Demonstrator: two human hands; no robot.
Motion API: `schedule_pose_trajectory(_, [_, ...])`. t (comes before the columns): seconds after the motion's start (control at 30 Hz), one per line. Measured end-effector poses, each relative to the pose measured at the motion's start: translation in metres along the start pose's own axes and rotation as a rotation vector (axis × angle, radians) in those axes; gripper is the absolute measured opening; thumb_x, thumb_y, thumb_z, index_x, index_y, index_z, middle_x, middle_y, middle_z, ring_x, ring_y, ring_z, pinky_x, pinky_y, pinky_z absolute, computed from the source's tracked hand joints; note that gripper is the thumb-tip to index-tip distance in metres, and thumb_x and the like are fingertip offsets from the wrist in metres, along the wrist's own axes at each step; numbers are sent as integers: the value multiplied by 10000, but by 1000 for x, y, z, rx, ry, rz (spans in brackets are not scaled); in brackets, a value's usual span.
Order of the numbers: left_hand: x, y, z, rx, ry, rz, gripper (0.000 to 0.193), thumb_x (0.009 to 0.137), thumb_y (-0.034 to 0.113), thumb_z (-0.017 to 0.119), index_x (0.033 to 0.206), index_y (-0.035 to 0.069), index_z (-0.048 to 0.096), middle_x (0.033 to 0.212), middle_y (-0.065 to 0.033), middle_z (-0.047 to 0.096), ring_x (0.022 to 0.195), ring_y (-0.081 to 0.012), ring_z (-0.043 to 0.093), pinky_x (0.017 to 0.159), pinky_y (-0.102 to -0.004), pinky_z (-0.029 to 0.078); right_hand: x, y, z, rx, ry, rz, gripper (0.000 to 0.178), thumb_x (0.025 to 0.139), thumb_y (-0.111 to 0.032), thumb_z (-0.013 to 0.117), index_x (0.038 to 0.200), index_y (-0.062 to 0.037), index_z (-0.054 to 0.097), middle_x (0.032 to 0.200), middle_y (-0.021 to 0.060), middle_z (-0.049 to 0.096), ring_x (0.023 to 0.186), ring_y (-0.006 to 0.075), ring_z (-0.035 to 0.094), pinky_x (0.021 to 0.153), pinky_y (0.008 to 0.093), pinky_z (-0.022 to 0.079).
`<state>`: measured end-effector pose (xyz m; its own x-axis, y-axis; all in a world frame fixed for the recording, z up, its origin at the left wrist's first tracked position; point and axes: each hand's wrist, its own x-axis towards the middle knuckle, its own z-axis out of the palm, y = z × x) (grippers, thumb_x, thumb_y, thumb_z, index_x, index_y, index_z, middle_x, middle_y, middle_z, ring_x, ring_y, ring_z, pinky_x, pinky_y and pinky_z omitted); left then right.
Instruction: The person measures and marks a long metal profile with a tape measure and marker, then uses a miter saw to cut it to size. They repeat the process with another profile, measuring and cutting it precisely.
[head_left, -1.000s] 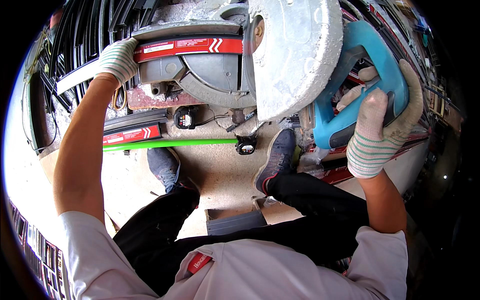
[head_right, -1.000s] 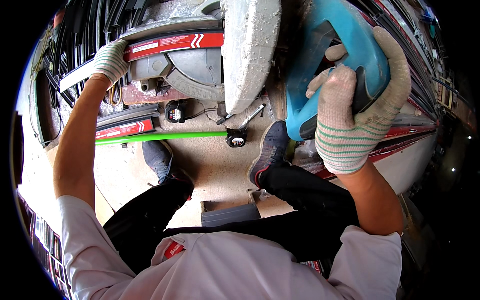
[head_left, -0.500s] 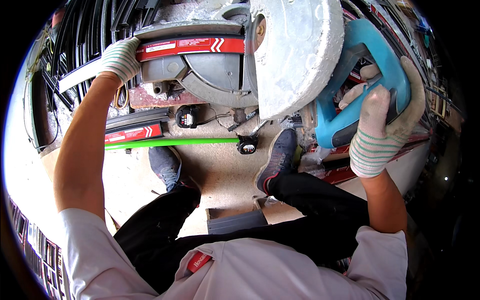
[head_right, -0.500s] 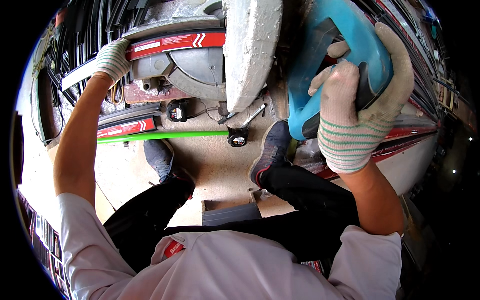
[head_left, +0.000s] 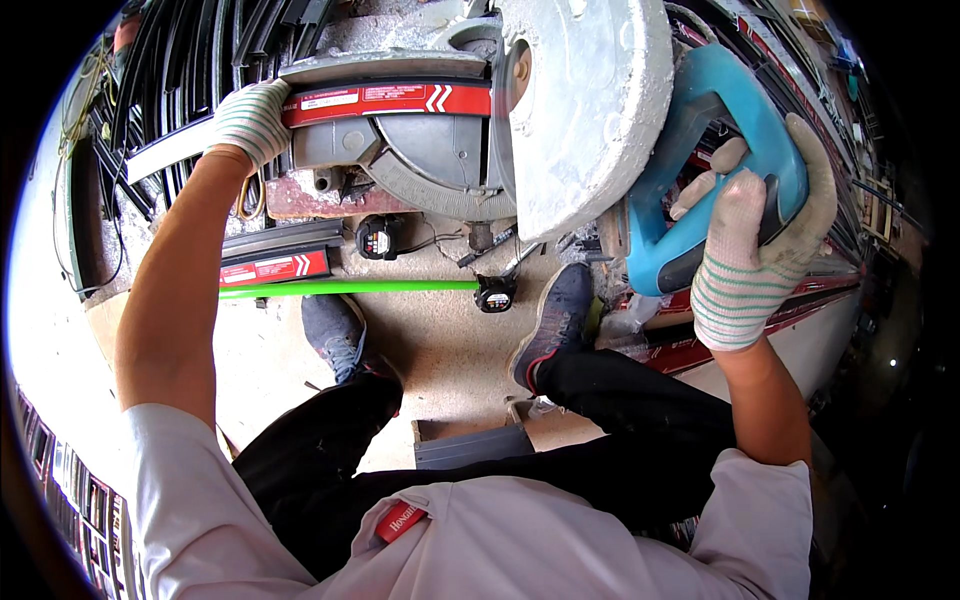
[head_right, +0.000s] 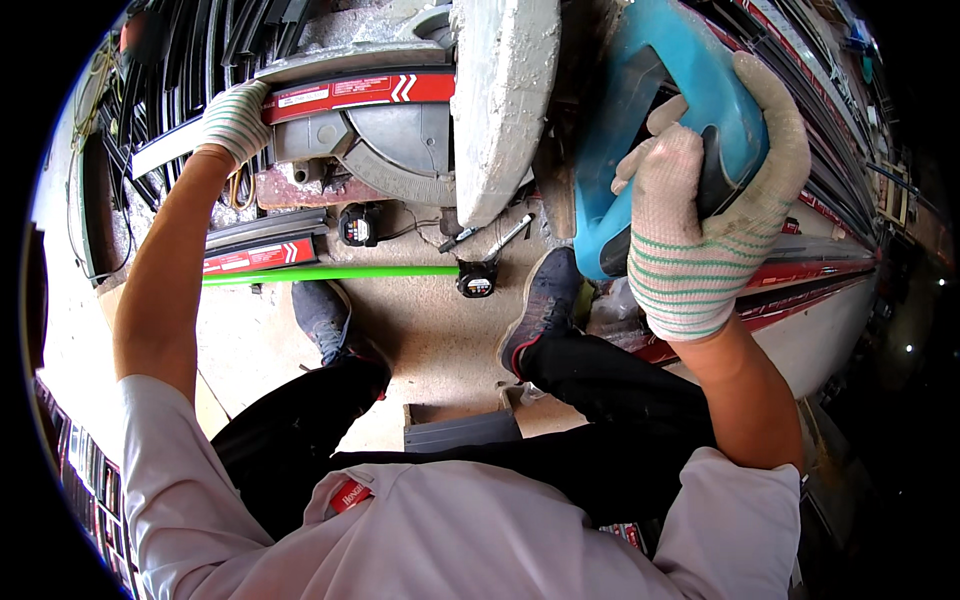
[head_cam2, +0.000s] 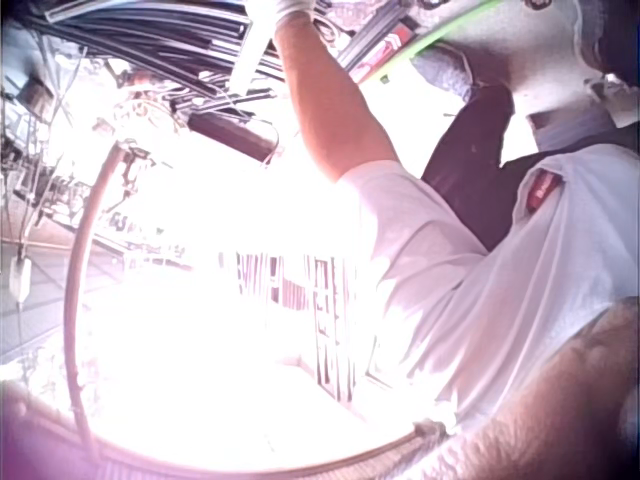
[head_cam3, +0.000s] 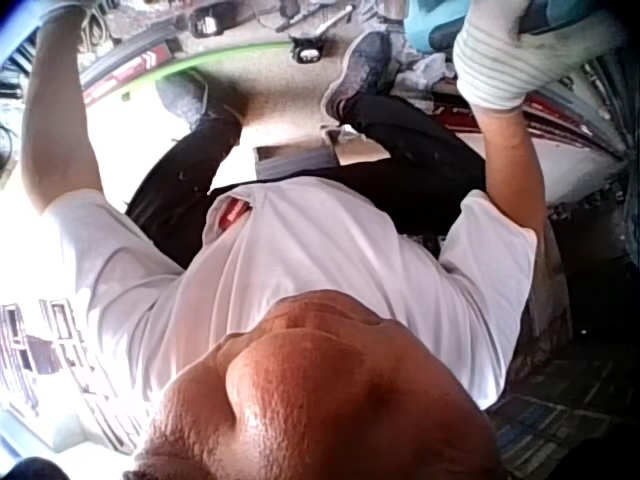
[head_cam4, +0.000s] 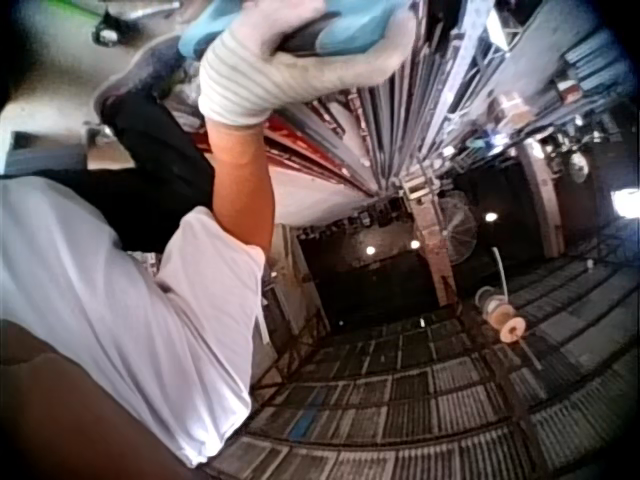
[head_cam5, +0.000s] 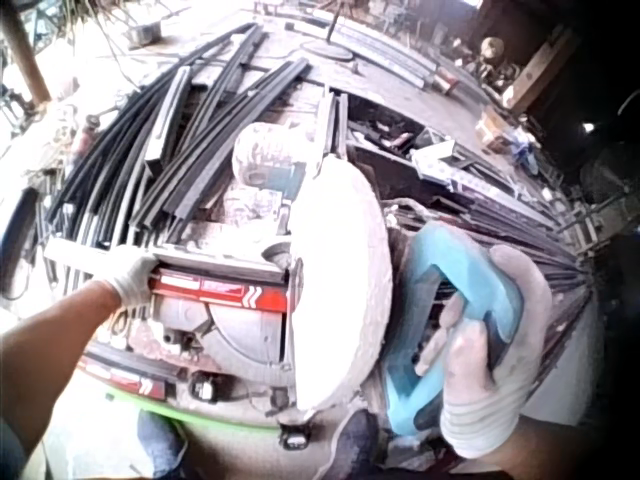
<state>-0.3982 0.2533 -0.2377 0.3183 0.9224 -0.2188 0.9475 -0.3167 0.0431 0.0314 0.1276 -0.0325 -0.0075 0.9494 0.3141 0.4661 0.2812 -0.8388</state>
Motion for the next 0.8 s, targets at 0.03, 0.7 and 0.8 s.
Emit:
schedule_pose_trajectory(0.03, [-1,0,-1,6,-1,-1,276,820,81,734,1095,68,723,1046,-188,760,1011,-392,723,901,-440,586,0,-1,3,-67,27,-28,690,985,-268,741,1485,22,364,1056,164,666,714,230,721,597,357,646])
schedule_pose_trajectory(0.7, [-1,1,-1,2,-15,-5,290,830,107,727,1117,66,729,1067,-193,760,1026,-388,723,912,-445,584,-2,6,2,53,-3,-61,697,947,-157,782,1477,32,370,1016,149,680,669,205,712,598,340,649])
schedule_pose_trajectory(0.8, [0,0,-2,9,-22,-3,291,833,112,724,1120,65,729,1068,-193,760,1028,-387,723,916,-447,583,-1,10,1,131,-11,-80,659,962,-152,769,1458,37,378,1010,140,675,679,188,709,605,326,643])
